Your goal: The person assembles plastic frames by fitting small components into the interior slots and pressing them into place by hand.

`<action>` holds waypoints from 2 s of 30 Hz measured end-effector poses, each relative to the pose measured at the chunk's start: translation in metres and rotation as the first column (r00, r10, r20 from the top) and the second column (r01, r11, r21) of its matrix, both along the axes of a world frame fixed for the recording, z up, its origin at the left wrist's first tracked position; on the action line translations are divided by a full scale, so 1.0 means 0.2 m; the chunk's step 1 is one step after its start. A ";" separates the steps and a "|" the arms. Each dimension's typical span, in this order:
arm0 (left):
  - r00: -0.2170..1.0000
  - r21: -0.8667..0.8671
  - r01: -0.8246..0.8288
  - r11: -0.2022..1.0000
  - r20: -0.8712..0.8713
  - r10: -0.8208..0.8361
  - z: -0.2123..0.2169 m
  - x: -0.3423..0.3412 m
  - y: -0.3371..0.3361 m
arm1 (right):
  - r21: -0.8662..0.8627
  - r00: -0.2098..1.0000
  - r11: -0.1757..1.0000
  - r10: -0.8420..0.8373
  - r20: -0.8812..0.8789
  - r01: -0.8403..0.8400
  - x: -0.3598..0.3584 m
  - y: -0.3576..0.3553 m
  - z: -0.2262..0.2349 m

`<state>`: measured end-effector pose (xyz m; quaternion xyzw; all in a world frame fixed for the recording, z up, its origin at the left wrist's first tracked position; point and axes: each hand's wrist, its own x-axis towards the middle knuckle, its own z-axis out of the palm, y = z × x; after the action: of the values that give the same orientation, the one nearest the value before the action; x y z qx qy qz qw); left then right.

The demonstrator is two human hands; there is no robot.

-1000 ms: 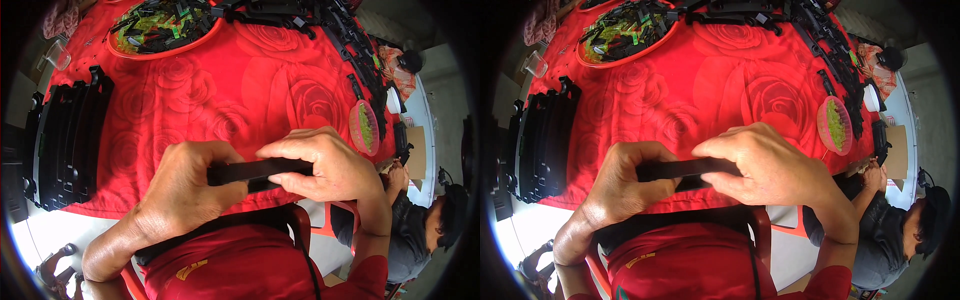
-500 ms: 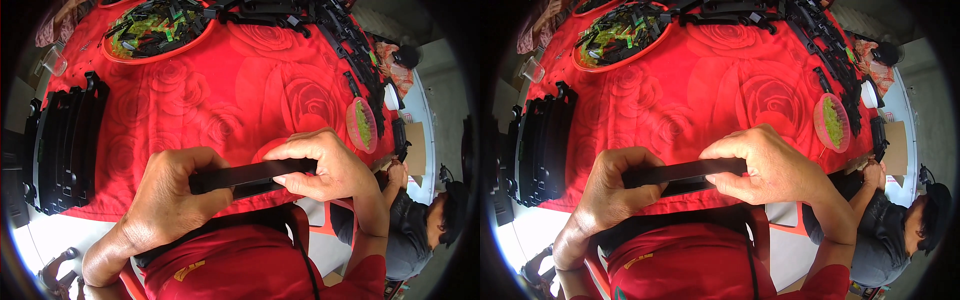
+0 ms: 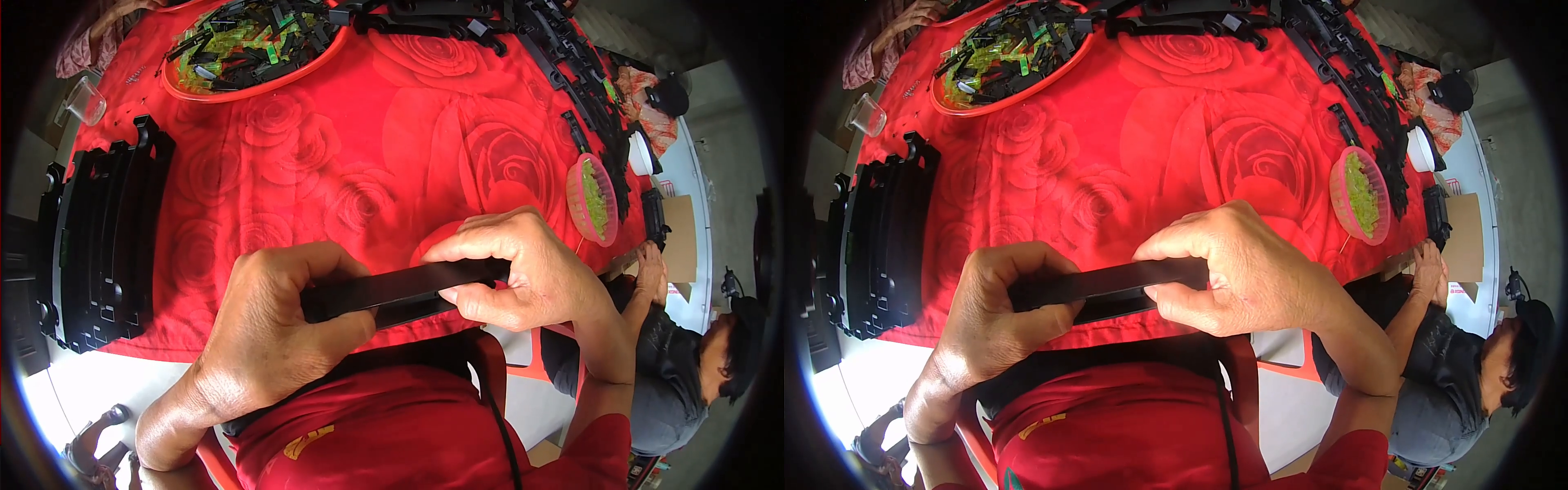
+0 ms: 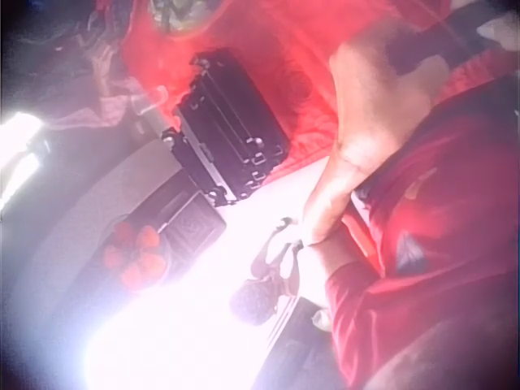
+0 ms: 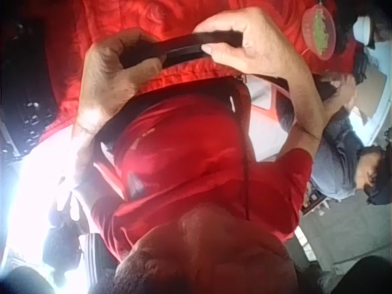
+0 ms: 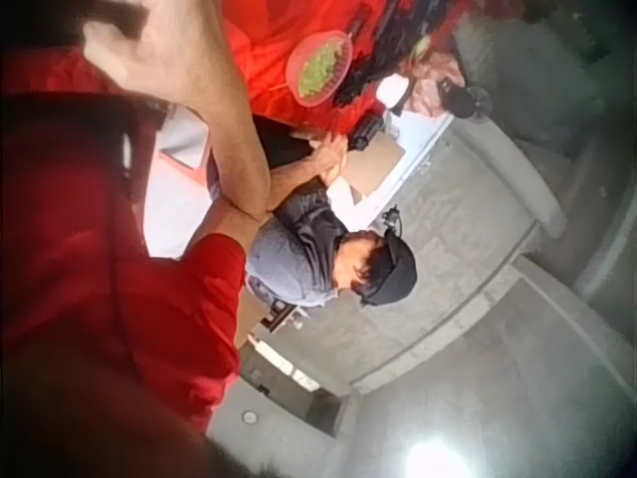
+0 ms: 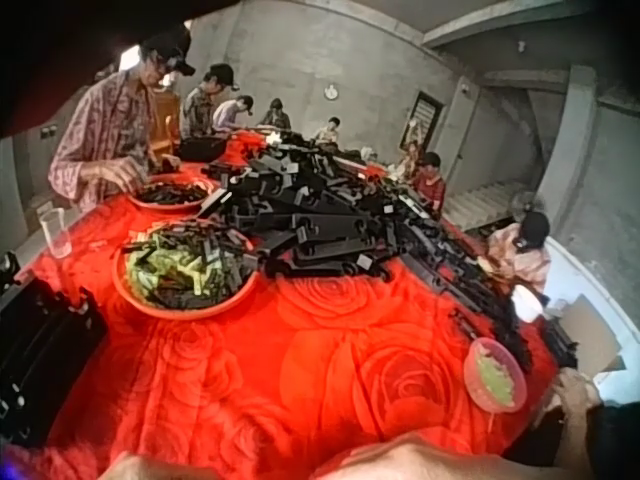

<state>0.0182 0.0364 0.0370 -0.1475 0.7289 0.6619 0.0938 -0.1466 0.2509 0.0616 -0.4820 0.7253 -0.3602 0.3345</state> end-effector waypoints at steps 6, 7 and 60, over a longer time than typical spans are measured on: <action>1.000 -0.024 0.000 1.000 0.005 0.000 0.01 0.01 0.00 | -0.079 0.996 0.997 0.014 -0.084 -0.021 0.01 0.00 -0.04; 1.000 -0.023 0.001 1.000 0.005 -0.001 0.01 0.01 0.01 | -0.078 0.996 0.997 0.014 -0.084 -0.020 0.01 0.00 -0.04; 1.000 -0.050 -0.021 0.999 -0.013 0.020 -0.02 0.08 0.02 | 0.004 0.994 0.995 0.096 0.061 -0.096 0.01 0.01 -0.07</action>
<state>0.0347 0.0405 0.0336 -0.1533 0.7442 0.6453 0.0788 -0.1443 0.2535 0.0479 -0.5040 0.6921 -0.3555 0.3750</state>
